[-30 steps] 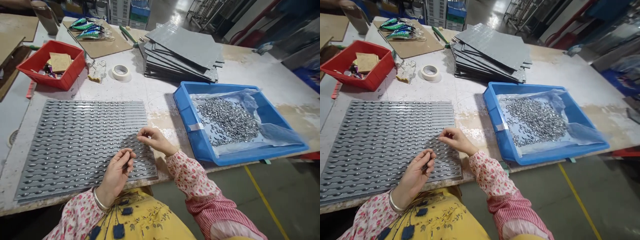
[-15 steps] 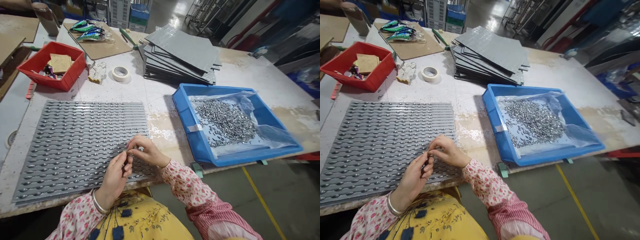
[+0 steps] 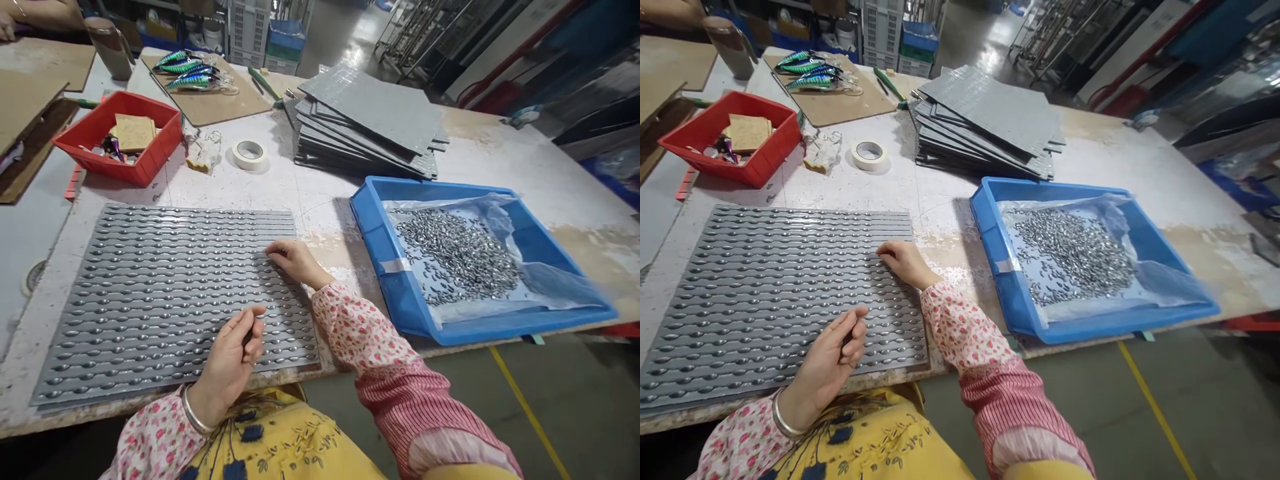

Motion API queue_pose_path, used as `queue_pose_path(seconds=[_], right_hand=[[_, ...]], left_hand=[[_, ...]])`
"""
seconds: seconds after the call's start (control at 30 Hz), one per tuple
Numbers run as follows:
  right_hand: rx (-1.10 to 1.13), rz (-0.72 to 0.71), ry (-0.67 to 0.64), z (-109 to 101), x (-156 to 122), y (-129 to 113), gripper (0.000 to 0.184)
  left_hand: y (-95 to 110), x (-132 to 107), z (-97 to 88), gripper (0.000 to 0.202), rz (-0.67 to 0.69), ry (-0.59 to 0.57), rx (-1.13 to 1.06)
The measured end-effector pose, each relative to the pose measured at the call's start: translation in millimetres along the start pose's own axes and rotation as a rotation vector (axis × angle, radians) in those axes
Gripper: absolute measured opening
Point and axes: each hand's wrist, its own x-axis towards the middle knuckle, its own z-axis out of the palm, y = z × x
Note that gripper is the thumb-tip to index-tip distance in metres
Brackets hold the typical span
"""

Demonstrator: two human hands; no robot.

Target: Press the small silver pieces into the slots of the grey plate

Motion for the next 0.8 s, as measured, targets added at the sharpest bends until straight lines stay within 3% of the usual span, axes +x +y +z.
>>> queue_pose_path(seconds=[0.17,0.33,0.63,0.8], right_hand=[[-0.155,-0.081,0.004,6.5,2.0,1.6,0.003],[-0.277,-0.180,-0.053,9.6,1.7,5.1,0.010],[-0.319,0.029,-0.019,14.1,5.4,7.5,0.016],[-0.284,0.109,-0.092,9.0,14.0,4.5,0.017]], left_hand=[[0.2,1.1,-1.0,0.020,0.035,0.008,0.007],[0.7,3.2,-1.0,0.017,0.021,0.036,0.010],[-0.5,6.8,-3.2,0.022,0.058,0.063,0.026],[0.2,8.6,-3.4,0.021,0.066,0.099,0.015]])
